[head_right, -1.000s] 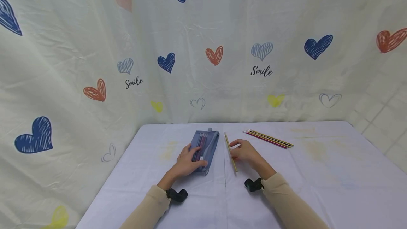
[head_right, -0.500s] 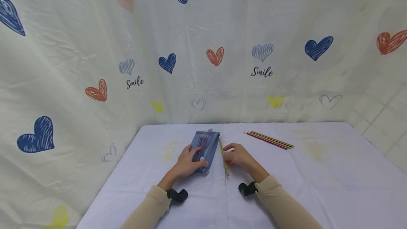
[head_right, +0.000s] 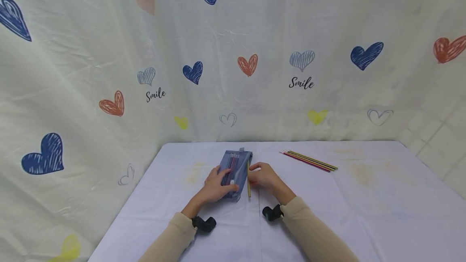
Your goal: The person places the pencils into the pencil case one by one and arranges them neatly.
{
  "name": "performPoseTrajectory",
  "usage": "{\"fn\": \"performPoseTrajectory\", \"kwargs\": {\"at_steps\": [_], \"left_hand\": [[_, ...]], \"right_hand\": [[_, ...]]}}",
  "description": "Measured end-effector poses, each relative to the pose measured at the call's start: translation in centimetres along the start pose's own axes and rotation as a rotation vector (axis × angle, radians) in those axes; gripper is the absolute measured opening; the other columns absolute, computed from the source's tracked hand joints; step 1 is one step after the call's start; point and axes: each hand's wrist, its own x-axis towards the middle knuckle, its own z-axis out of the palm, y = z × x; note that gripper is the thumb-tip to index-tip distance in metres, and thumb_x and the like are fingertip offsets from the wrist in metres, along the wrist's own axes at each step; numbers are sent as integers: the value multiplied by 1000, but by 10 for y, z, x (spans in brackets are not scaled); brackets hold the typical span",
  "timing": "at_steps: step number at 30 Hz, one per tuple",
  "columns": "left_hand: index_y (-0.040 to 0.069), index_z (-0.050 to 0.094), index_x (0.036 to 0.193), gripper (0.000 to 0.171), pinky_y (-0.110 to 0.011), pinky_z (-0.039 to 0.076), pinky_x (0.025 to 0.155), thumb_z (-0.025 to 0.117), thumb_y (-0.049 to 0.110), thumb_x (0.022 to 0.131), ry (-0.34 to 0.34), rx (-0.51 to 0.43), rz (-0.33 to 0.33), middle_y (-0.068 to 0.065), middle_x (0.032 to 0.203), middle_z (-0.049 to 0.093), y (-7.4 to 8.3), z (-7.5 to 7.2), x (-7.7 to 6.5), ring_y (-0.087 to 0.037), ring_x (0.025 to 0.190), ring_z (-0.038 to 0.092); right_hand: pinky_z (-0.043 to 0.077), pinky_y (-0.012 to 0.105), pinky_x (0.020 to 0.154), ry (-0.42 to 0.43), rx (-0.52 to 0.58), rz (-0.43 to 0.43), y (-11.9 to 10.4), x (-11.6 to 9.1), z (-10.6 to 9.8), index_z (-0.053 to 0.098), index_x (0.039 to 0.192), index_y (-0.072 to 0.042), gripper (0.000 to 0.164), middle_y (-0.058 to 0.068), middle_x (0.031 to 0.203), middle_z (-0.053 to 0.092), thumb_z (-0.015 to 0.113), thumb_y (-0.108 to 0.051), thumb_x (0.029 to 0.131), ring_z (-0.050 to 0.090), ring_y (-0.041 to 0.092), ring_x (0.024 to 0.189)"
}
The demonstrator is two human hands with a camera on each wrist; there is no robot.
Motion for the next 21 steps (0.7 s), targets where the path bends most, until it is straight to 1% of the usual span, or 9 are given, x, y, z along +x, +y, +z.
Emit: {"fn": "performPoseTrajectory", "kwargs": {"at_steps": [5, 12, 15, 21], "left_hand": [[18, 44, 155, 85, -66, 12, 123, 69, 59, 85, 0, -4, 13, -21, 170, 13, 0, 0, 0, -43, 158, 10], [19, 44, 156, 84, -66, 12, 123, 68, 59, 86, -1, -2, 12, -20, 170, 13, 0, -1, -1, -43, 158, 10], [19, 44, 155, 85, -66, 13, 122, 68, 60, 86, 2, -3, 13, -20, 170, 13, -1, 0, 0, -42, 157, 11], [18, 44, 155, 85, -66, 12, 122, 68, 60, 85, 2, -4, 20, -21, 170, 13, -2, 1, 0, -43, 157, 10]], "right_hand": [[56, 28, 72, 17, 1, 9, -3, 6, 4, 57, 131, 1, 43, 14, 108, 65, 69, -9, 91, 63, 18, 83], [59, 30, 74, 10, 79, 3, -8, 10, 9, 54, 131, 5, 43, 19, 111, 68, 69, -7, 93, 67, 17, 85], [60, 30, 74, 15, 85, 6, -9, 11, 11, 53, 131, 5, 43, 19, 112, 69, 69, -8, 93, 68, 17, 84], [60, 30, 73, 17, 70, 14, -10, 12, 14, 52, 132, 4, 45, 17, 107, 69, 70, -9, 93, 68, 16, 80]]}}
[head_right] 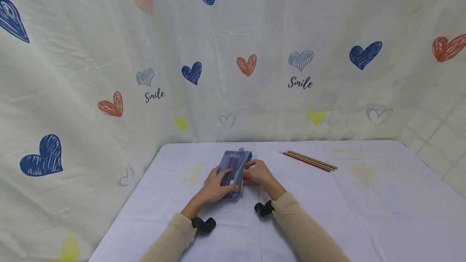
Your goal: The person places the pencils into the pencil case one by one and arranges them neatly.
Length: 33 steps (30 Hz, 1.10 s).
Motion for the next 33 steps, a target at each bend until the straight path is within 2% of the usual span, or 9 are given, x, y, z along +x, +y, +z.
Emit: {"fn": "performPoseTrajectory", "kwargs": {"at_steps": [11, 17, 21, 27, 33], "left_hand": [[18, 43, 156, 87, -66, 13, 123, 68, 62, 85, 0, 2, -1, -21, 169, 13, 2, 0, 0, -43, 157, 12], [18, 43, 156, 87, -65, 13, 123, 68, 62, 85, 1, 4, 3, -22, 169, 14, 2, 0, 0, -43, 157, 11], [18, 44, 156, 86, -66, 12, 123, 68, 61, 85, 1, -2, 1, -22, 169, 14, 2, 0, -1, -43, 158, 10], [18, 44, 155, 86, -66, 13, 123, 69, 61, 84, 5, 1, -2, -21, 170, 14, 1, 0, -1, -43, 158, 11], [19, 44, 155, 86, -68, 13, 122, 70, 61, 84, 6, -9, -16, -19, 170, 14, 1, 1, -1, -43, 158, 10]], "right_hand": [[61, 32, 74, -10, 30, -36, 3, 3, 5, 49, 131, 8, 46, 14, 94, 72, 67, -4, 91, 70, 16, 76], [62, 36, 79, -34, 46, -56, 2, 0, 6, 48, 130, 9, 47, 14, 100, 69, 68, 1, 88, 72, 20, 81], [62, 37, 80, -55, 55, -52, 1, -4, 4, 49, 131, 9, 44, 17, 101, 69, 66, 2, 91, 72, 22, 83], [62, 34, 76, -71, 18, -61, 6, -5, -11, 53, 135, 8, 42, 20, 107, 69, 62, -2, 95, 70, 19, 79], [60, 33, 76, -25, -118, -148, 14, -3, -40, 58, 131, 6, 39, 19, 107, 70, 64, -8, 95, 70, 18, 80]]}}
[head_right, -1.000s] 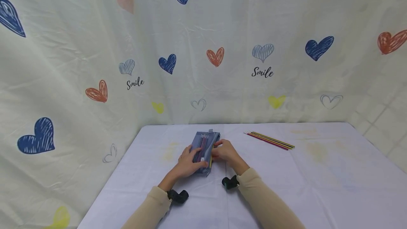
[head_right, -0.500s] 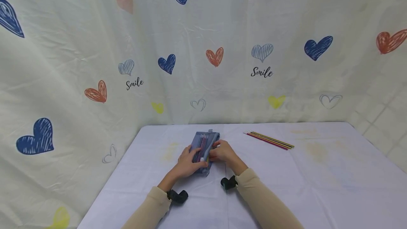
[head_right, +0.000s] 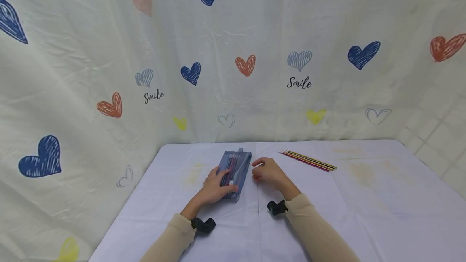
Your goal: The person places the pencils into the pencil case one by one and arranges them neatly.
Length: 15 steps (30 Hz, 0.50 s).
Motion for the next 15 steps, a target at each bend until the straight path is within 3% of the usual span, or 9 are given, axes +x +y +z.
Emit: {"fn": "performPoseTrajectory", "kwargs": {"at_steps": [7, 15], "left_hand": [[18, 44, 156, 86, -68, 12, 122, 70, 59, 85, -1, -5, 20, -20, 170, 13, 0, -2, -1, -43, 158, 9], [15, 44, 155, 86, -69, 12, 121, 70, 59, 86, -2, -11, 37, -22, 170, 13, -1, -2, -2, -44, 158, 8]], "right_hand": [[61, 33, 78, 83, -84, -31, 5, -7, -40, 54, 131, 8, 40, 20, 105, 68, 63, -9, 96, 68, 19, 85], [61, 30, 78, 146, -106, -67, 17, -6, -82, 53, 133, 8, 40, 27, 115, 65, 61, -12, 100, 69, 21, 91]]}}
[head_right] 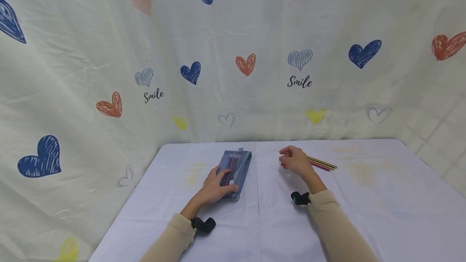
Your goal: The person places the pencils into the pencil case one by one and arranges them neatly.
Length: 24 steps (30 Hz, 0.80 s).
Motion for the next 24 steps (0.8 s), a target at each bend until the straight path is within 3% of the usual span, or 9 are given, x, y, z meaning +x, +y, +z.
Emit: {"fn": "performPoseTrajectory", "kwargs": {"at_steps": [6, 16, 24], "left_hand": [[16, 44, 156, 85, -68, 11, 122, 69, 59, 86, -7, 3, 2, -21, 170, 12, -1, 0, 1, -44, 158, 8], [19, 43, 156, 84, -68, 11, 122, 69, 59, 86, -9, -3, -10, -19, 171, 12, 2, -1, 2, -43, 159, 7], [17, 44, 155, 84, -68, 11, 122, 69, 57, 87, -7, 8, -7, -21, 170, 13, 0, 0, 2, -43, 158, 9]], "right_hand": [[61, 30, 77, 59, -87, -50, 8, -2, -24, 55, 131, 8, 38, 28, 115, 67, 61, -12, 100, 70, 21, 91], [49, 34, 76, 155, -379, -78, 27, -9, -64, 60, 127, 4, 36, 26, 117, 68, 63, -18, 98, 65, 38, 105], [48, 31, 70, 126, -449, -97, 44, -5, -71, 62, 123, 5, 32, 25, 112, 70, 63, -13, 97, 66, 38, 102]]}}
